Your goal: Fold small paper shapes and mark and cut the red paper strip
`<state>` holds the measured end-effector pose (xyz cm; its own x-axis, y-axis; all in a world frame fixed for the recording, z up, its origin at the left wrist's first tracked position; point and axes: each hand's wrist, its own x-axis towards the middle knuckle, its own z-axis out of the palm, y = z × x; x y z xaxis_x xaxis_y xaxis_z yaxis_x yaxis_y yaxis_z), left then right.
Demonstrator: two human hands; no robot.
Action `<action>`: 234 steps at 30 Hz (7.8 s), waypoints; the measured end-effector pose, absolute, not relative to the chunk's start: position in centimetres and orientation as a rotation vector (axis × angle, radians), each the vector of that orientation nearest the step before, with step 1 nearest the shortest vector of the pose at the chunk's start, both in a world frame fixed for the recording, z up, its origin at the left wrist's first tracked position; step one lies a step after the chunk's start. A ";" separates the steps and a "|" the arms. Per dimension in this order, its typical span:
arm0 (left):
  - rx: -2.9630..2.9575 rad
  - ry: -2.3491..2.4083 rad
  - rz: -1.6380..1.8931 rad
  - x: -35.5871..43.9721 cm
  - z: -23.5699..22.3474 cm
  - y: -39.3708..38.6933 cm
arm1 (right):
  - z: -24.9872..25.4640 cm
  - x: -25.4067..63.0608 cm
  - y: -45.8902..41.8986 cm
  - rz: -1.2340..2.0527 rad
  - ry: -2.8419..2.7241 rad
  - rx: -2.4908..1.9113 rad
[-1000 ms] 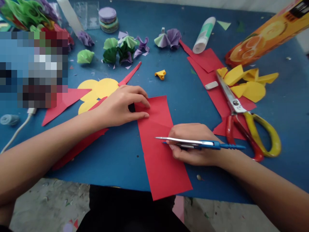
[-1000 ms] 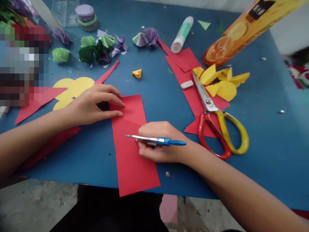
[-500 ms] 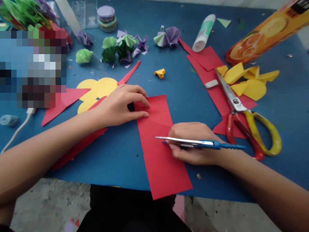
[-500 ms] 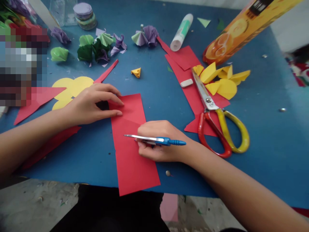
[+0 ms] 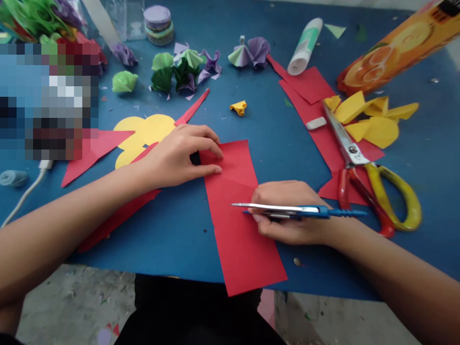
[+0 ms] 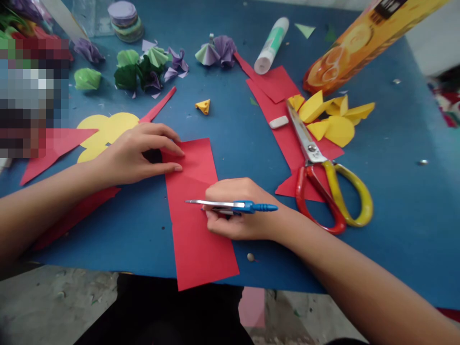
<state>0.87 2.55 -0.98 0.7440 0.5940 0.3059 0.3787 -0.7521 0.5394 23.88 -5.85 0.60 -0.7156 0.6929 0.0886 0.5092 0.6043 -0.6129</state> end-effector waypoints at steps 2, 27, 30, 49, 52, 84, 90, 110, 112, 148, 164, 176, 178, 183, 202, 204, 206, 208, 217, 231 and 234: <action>2.495 0.746 0.646 0.9 -1.0 2.5 | 0.7 23.9 -5.9 0.828 -2.513 -0.958; 2.497 0.759 0.630 0.9 -0.9 2.5 | -0.1 24.3 -5.6 0.823 -2.472 -0.933; 2.493 0.759 0.632 0.9 -0.9 2.5 | -0.1 24.3 -5.6 0.830 -2.482 -0.928; 2.484 0.755 0.633 0.9 -1.0 2.5 | 0.0 24.4 -5.5 0.934 -2.342 -0.937; 2.481 0.758 0.640 0.9 -0.9 2.5 | 0.1 24.5 -5.6 0.999 -2.157 -1.026; 2.518 0.773 0.703 0.4 -1.7 3.2 | 0.0 23.6 -5.5 0.960 -1.872 -1.395; 2.502 0.755 0.719 0.4 -1.7 3.2 | 0.1 23.6 -5.5 0.965 -1.868 -1.381; 2.518 0.784 0.707 0.6 -1.9 2.7 | 0.6 21.9 -6.9 0.959 -2.212 -1.160; 2.513 0.787 0.703 0.6 -1.9 2.7 | 0.4 21.9 -6.9 0.946 -2.227 -1.123; 2.498 0.772 0.682 0.6 -1.9 2.8 | 0.8 22.0 -6.2 0.852 -2.418 -1.054; 2.486 0.776 0.695 0.6 -2.1 2.7 | 0.7 22.2 -6.0 0.846 -2.474 -0.925; 2.436 0.746 0.731 0.6 -2.1 2.8 | 0.7 23.4 -5.8 0.747 -2.453 -1.097; 2.438 0.737 0.742 0.5 -2.2 2.9 | 0.6 23.7 -5.6 0.740 -2.495 -1.075; 2.422 0.729 0.765 0.5 -2.5 2.9 | 0.4 23.7 -5.6 0.751 -2.511 -1.008; 2.435 0.757 0.728 0.5 -1.9 2.8 | 0.3 23.8 -5.5 0.706 -2.506 -1.042; 2.429 0.757 0.731 0.5 -2.0 2.8 | 0.2 23.8 -5.5 0.709 -2.477 -1.095; 2.420 0.757 0.739 0.5 -2.1 2.8 | 0.3 23.8 -5.6 0.712 -2.453 -1.125; 2.422 0.758 0.742 0.5 -2.2 2.8 | 0.4 23.8 -5.6 0.738 -2.475 -1.064; 2.466 0.755 0.691 0.4 -2.0 2.9 | 0.3 23.8 -5.6 0.720 -2.353 -1.165; 2.416 0.783 0.713 0.6 -1.9 2.7 | 0.4 23.7 -5.4 0.726 -2.350 -1.209; 2.411 0.787 0.697 0.6 -1.8 2.6 | 0.6 23.8 -5.3 0.802 -2.401 -1.054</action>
<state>0.60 2.64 -1.78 0.7008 0.6433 0.3082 0.3839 -0.7043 0.5971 23.82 -5.29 0.57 -0.6372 0.7605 0.1246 0.5328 0.5516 -0.6418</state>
